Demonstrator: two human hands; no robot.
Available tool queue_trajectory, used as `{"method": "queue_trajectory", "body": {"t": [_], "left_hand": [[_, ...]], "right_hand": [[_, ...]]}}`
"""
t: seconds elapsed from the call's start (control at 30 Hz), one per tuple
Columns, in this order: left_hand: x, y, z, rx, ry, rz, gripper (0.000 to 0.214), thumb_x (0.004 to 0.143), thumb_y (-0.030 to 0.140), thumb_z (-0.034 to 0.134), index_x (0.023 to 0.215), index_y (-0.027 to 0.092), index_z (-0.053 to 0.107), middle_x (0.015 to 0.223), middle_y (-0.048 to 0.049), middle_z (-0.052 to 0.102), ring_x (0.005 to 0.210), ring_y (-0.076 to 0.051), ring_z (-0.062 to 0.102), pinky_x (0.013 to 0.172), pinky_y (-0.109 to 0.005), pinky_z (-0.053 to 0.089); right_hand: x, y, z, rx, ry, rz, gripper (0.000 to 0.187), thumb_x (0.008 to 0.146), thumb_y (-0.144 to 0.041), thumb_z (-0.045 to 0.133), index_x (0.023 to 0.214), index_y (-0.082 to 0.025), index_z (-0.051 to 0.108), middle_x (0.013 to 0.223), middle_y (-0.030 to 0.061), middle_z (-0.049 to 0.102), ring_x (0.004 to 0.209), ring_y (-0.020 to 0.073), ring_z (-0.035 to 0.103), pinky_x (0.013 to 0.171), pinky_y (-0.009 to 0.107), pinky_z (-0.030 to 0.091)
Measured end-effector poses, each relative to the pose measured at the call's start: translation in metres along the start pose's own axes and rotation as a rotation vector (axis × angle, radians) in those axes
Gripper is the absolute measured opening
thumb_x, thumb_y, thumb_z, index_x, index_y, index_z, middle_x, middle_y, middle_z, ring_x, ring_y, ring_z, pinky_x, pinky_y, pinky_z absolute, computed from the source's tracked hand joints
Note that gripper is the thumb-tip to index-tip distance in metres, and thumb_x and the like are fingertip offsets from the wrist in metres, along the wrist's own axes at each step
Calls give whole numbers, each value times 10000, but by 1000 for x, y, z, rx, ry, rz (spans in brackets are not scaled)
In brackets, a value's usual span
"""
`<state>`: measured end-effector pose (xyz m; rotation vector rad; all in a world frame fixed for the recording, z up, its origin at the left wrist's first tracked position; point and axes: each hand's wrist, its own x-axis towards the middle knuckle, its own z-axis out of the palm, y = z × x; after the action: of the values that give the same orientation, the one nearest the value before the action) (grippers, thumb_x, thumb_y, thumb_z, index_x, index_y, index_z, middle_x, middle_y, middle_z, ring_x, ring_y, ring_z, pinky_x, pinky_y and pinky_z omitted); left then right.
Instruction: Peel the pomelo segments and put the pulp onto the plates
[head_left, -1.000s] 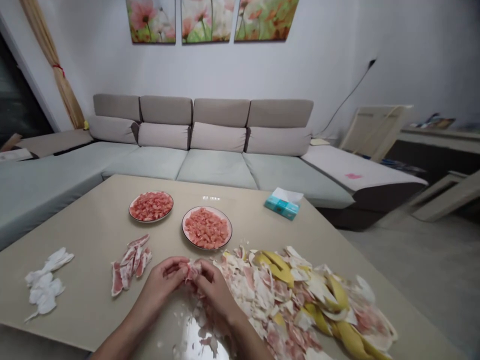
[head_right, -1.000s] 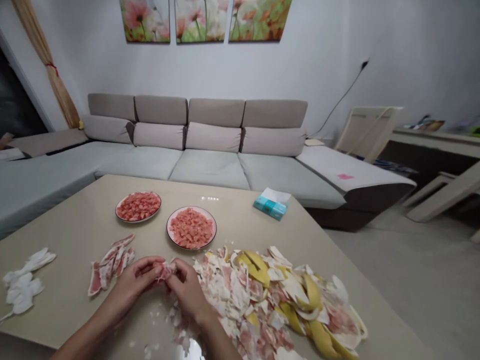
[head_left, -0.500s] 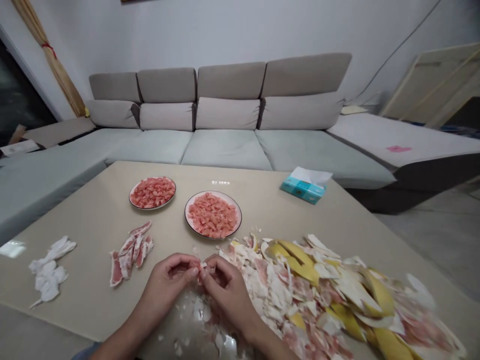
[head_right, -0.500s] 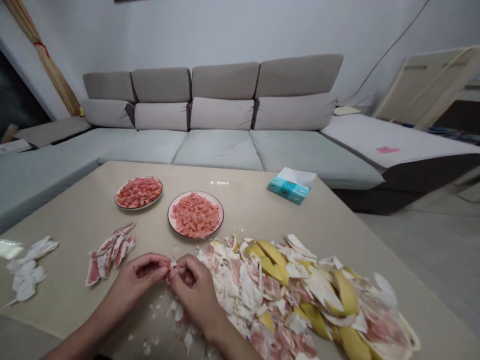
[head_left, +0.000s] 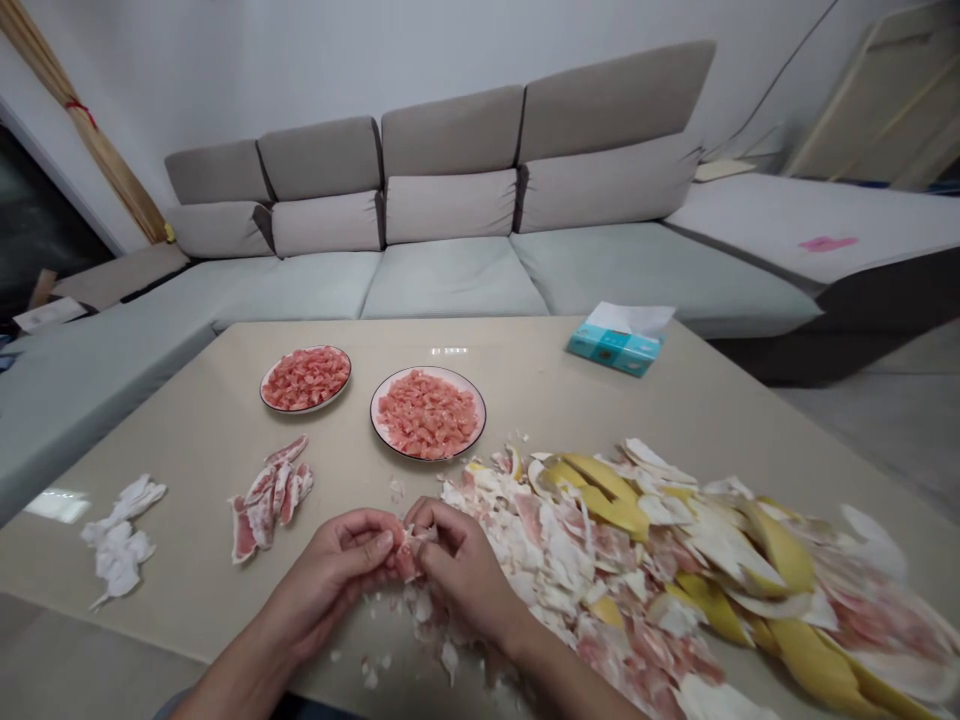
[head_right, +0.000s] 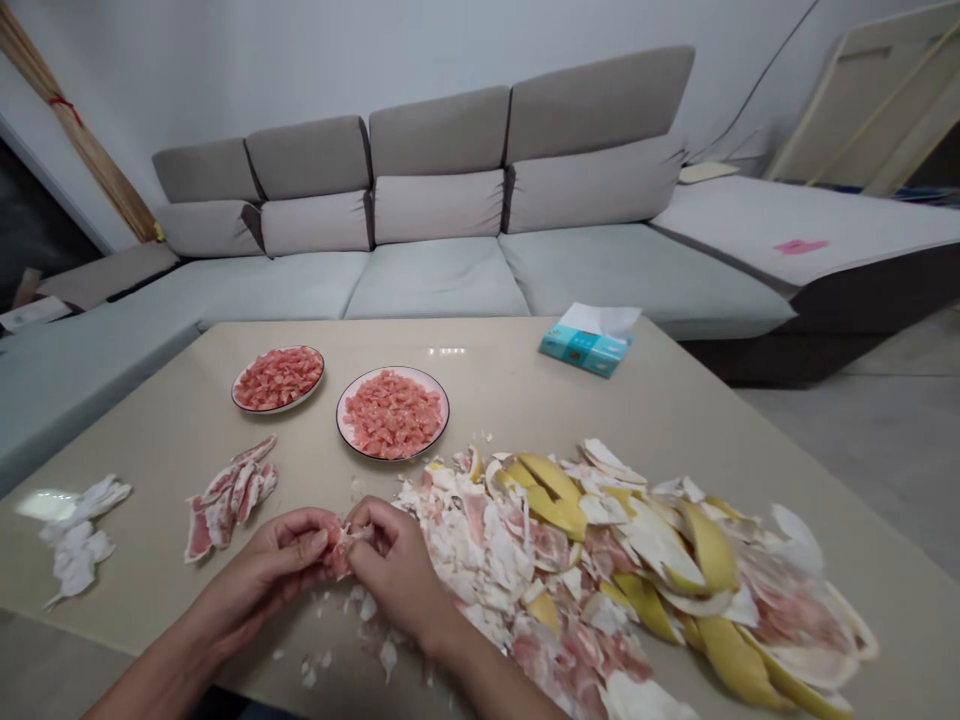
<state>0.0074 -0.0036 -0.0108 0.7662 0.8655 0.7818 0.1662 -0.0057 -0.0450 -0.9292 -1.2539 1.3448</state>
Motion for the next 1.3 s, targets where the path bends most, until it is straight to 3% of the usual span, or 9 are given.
{"method": "queue_trajectory", "body": {"t": [0.1,0.17,0.27,0.43,0.57,0.7,0.87,1.1,1.3], "left_hand": [[-1,0,0,5,10,16,117,794,222,712,857,126,695,779,-50,684,744,-128,632,766,-239,487],[-1,1,-2,55,56,78,122,792,233,715,868,139,695,796,-40,685,762,-126,629,769,-227,482],[-1,2,-7,194,155,171,168,770,258,736,902,159,702,835,-29,696,790,-129,628,774,-214,478],[-1,2,-10,375,247,242,181,733,274,758,884,181,721,872,-35,721,835,-157,645,777,-226,494],[-1,3,-10,483,247,295,160,742,285,740,862,179,732,842,-36,714,746,-149,640,697,-223,506],[-2,2,-12,425,214,252,167,749,279,734,885,182,731,826,-35,724,727,-151,654,694,-234,514],[-2,1,-12,382,215,200,199,744,284,740,910,175,731,852,-54,737,747,-164,663,709,-247,519],[-3,0,-9,542,244,293,152,718,275,756,823,165,754,803,-55,709,695,-170,640,679,-253,508],[-3,-4,-8,334,187,144,176,720,252,771,861,153,737,809,-47,727,707,-136,639,697,-218,505]], "right_hand": [[2,-2,-1,35,20,-51,70,677,-154,543,634,-191,502,746,-2,557,698,137,521,638,234,418],[2,-4,-2,80,-10,14,41,742,-223,583,759,-197,558,738,-6,579,673,139,548,632,243,441],[1,-7,-2,32,-33,84,172,789,-301,624,924,-195,615,725,0,615,646,143,577,599,242,459],[0,-4,0,-249,43,-94,154,735,-267,720,866,-189,701,879,48,669,749,161,620,599,221,476],[0,2,0,-331,43,-142,134,756,-257,721,878,-200,723,848,43,695,724,158,629,591,223,470],[1,3,-2,-313,26,-182,110,831,-223,636,818,-194,741,769,41,706,694,155,634,624,238,472],[2,1,-1,-358,62,-176,126,814,-224,633,754,-180,734,706,46,697,640,162,626,593,249,471],[1,1,-1,-455,74,-319,124,768,-153,612,730,-196,721,669,37,691,609,156,611,590,254,454],[-2,-2,1,-357,129,-113,113,695,-149,591,670,-171,700,628,29,661,568,142,581,520,222,425]]}}
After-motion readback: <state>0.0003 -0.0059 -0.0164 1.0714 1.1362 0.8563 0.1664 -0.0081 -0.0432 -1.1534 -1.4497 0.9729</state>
